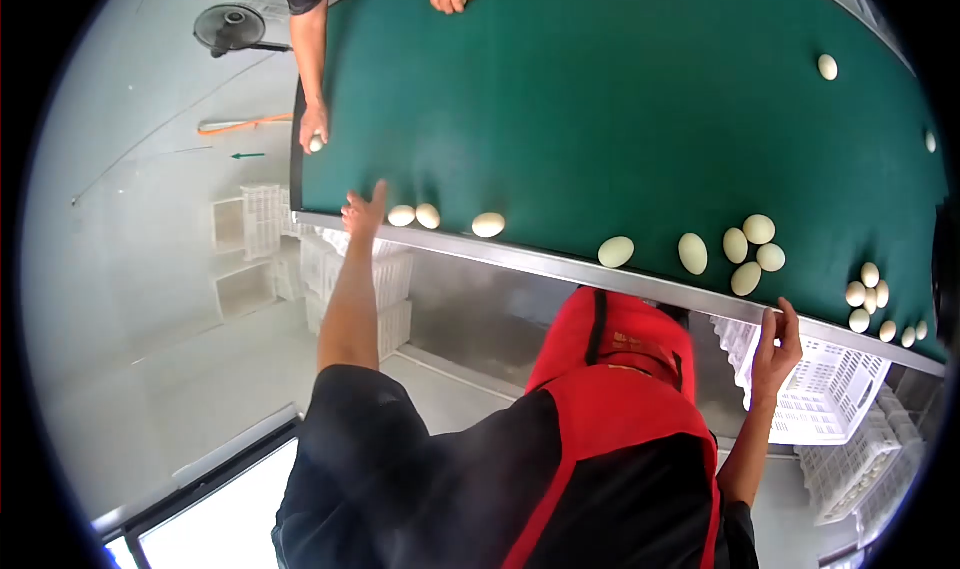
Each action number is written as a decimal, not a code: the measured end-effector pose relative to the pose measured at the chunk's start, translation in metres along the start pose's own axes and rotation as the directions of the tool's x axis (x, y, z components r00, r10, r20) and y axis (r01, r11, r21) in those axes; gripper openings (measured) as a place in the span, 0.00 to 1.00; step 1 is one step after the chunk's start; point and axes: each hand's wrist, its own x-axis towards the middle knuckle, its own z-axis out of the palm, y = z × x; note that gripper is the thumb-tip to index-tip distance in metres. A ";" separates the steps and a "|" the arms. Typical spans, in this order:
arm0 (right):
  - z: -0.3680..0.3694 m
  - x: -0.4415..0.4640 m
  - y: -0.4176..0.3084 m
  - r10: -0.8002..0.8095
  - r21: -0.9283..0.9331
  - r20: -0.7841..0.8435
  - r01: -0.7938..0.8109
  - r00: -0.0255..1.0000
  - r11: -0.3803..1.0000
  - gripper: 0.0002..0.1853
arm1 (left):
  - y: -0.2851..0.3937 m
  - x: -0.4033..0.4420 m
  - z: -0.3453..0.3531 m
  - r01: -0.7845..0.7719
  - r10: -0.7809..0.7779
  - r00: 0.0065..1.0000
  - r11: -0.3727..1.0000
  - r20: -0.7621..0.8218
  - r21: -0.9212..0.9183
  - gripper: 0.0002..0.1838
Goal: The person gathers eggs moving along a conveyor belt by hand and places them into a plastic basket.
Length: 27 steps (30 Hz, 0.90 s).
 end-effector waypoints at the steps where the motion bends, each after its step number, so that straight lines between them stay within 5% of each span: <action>1: -0.001 0.000 -0.006 0.012 -0.016 0.022 -0.011 1.000 1.000 0.16 | 0.006 -0.004 0.000 -0.006 0.005 1.000 0.999 0.015 0.043 0.60; 5: 0.017 0.003 -0.036 -0.003 0.019 0.052 0.002 0.999 1.000 0.15 | 0.007 -0.005 -0.007 -0.016 0.022 0.998 0.994 -0.059 0.108 0.54; 9: 0.051 0.025 -0.088 -0.245 0.190 0.174 0.211 0.954 0.959 0.14 | 0.018 -0.037 -0.002 -0.033 0.027 0.981 0.999 -0.192 -0.024 0.41; 10: 0.063 0.029 -0.104 -0.296 0.231 0.205 0.247 0.933 0.941 0.16 | 0.017 -0.045 0.003 -0.138 0.106 0.961 0.984 -0.256 -0.109 0.36; 14: 0.114 0.040 -0.149 -0.585 0.118 0.364 0.587 0.725 0.801 0.29 | 0.022 -0.071 0.005 -0.471 0.407 0.844 0.873 -0.349 -0.124 0.27; 15: 0.130 0.041 -0.155 -0.660 0.127 0.382 0.670 0.647 0.731 0.29 | 0.030 -0.082 -0.006 -0.528 0.498 0.832 0.846 -0.246 -0.072 0.24; 16: 0.145 0.040 -0.161 -0.726 0.135 0.397 0.746 0.562 0.651 0.30 | 0.040 -0.095 -0.004 -0.612 0.523 0.767 0.771 -0.373 -0.178 0.25; 22: 0.194 0.024 -0.165 -0.740 0.096 0.532 0.839 0.412 0.536 0.29 | 0.091 -0.153 -0.009 -0.575 0.484 0.804 0.780 -0.346 -0.245 0.28; 27: 0.201 0.037 -0.160 -0.805 0.127 0.475 0.877 0.356 0.463 0.18 | 0.135 -0.194 -0.005 -0.539 0.429 0.839 0.739 -0.333 -0.404 0.23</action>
